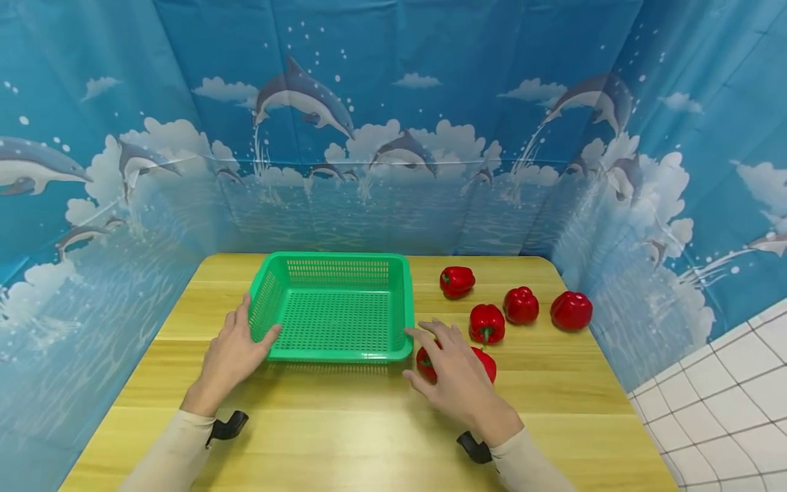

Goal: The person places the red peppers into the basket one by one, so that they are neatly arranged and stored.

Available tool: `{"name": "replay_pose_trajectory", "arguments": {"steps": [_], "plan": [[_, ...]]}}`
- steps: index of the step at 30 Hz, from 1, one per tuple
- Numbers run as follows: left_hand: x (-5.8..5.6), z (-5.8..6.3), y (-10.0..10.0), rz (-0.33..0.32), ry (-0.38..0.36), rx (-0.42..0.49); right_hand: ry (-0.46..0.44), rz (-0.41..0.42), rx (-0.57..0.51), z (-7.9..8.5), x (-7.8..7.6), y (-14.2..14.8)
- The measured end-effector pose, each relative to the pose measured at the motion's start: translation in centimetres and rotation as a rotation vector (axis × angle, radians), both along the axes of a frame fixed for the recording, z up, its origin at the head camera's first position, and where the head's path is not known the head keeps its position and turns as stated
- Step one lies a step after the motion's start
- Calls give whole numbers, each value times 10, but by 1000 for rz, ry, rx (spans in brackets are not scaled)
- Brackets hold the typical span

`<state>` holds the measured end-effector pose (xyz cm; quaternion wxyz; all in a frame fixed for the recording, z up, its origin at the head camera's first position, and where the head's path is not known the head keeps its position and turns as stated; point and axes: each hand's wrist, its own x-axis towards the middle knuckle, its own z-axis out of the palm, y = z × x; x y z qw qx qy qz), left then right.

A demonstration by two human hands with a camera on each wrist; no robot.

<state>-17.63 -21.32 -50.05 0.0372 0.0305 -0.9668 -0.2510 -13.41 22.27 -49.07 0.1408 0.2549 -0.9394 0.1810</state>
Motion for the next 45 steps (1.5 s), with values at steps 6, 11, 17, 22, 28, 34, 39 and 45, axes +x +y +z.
{"name": "replay_pose_trajectory", "arguments": {"steps": [6, 11, 17, 22, 28, 34, 39, 45], "plan": [[-6, 5, -3, -14, 2, -25, -12, -96, -49, 3, -2, 31], [-8, 11, -10, -7, -40, -21, -36, -97, 9, -1, -3, 46], [-13, 18, -18, 28, -59, 20, -81, 52, 150, -1, -15, 39], [-16, 15, -20, 8, -94, 13, -84, 106, 224, 0, -24, 34], [-16, 10, -19, -16, -86, -10, -110, 143, 263, -1, -28, 32], [-21, 9, -14, -42, -56, -5, -76, 99, 269, -3, -31, 37], [-22, 8, -11, -35, -72, 2, -85, 77, 227, -5, -32, 40], [-23, 8, -10, -37, -67, 16, -110, 63, 152, -3, -33, 43]]}}
